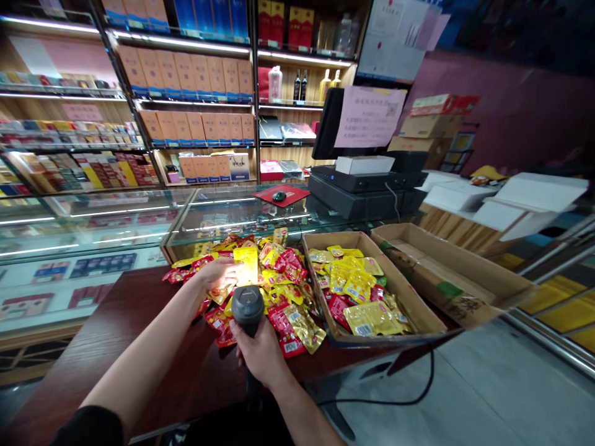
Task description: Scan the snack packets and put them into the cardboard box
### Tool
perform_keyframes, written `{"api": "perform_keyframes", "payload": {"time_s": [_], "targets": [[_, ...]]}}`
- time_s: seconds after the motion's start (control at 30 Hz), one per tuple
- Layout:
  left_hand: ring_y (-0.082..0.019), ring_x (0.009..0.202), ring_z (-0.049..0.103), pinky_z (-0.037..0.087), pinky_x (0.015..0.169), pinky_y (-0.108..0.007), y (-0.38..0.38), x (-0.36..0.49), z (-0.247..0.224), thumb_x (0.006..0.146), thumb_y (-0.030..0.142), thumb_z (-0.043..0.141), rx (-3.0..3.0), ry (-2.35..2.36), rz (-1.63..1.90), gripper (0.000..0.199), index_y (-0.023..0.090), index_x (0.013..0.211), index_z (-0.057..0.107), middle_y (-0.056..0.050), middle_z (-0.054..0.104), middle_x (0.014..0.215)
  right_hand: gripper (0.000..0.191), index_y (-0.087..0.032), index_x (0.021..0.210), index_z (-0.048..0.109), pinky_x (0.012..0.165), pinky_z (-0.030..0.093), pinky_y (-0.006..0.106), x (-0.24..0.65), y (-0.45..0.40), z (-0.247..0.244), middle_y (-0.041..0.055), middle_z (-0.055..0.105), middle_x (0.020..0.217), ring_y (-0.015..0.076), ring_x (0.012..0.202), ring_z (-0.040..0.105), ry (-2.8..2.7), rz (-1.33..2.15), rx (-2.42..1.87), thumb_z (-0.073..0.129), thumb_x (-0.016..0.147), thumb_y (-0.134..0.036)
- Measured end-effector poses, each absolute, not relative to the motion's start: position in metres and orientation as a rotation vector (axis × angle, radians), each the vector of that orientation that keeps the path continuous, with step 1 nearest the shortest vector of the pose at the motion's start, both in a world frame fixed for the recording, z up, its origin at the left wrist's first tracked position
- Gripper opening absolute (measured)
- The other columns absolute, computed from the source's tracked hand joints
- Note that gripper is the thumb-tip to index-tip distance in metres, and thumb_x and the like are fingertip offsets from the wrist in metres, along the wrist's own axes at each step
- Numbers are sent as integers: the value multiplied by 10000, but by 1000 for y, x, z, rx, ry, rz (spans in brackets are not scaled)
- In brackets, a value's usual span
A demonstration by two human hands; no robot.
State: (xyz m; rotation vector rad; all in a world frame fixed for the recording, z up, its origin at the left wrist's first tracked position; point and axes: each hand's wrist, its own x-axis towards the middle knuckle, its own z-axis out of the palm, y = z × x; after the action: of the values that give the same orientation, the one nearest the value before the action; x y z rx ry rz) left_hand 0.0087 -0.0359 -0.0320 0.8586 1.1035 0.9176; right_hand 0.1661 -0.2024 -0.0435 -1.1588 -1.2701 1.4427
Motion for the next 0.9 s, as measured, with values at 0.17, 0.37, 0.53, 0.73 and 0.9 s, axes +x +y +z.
{"api": "perform_keyframes", "payload": {"time_s": [0.17, 0.37, 0.53, 0.73, 0.9], "targets": [[-39, 434, 464, 487, 467, -202, -34, 6, -32, 482, 186, 865, 852, 1031, 867, 388, 143, 657, 521, 64, 494, 532, 331, -196, 765, 556, 367, 365, 231, 167, -203, -46, -45, 491, 456, 109, 351, 442, -1261, 1460, -1155, 575, 777, -527], [-13, 420, 417, 461, 432, -158, -44, 14, -22, 513, 248, 856, 900, 1003, 844, 363, 130, 679, 555, 72, 466, 538, 307, -177, 950, 641, 795, 460, 298, 186, -171, -25, 35, 679, 902, 191, 857, 605, -1141, 1134, -1162, 689, 701, -351], [-58, 531, 551, 508, 500, -179, -46, 45, -11, 554, 264, 838, 950, 993, 787, 343, 136, 792, 626, 9, 607, 691, 255, -171, 877, 652, 667, 467, 249, 222, -125, 4, -14, 645, 711, 130, 675, 587, -782, 1407, -1122, 690, 631, -227], [-55, 493, 542, 486, 480, -161, -21, 121, 10, 597, 258, 816, 991, 918, 729, 309, 122, 823, 656, 1, 617, 635, 96, -161, 756, 611, 532, 471, 210, 294, -96, 27, -27, 588, 590, 91, 517, 541, -595, 1520, -1073, 646, 667, -154], [-91, 536, 594, 513, 534, -200, 4, 202, 23, 630, 199, 795, 988, 877, 720, 271, 100, 839, 654, -29, 645, 654, 56, -154, 697, 550, 454, 459, 215, 366, -73, 33, -24, 548, 518, 93, 430, 506, -509, 1513, -1164, 582, 738, -177]]}}
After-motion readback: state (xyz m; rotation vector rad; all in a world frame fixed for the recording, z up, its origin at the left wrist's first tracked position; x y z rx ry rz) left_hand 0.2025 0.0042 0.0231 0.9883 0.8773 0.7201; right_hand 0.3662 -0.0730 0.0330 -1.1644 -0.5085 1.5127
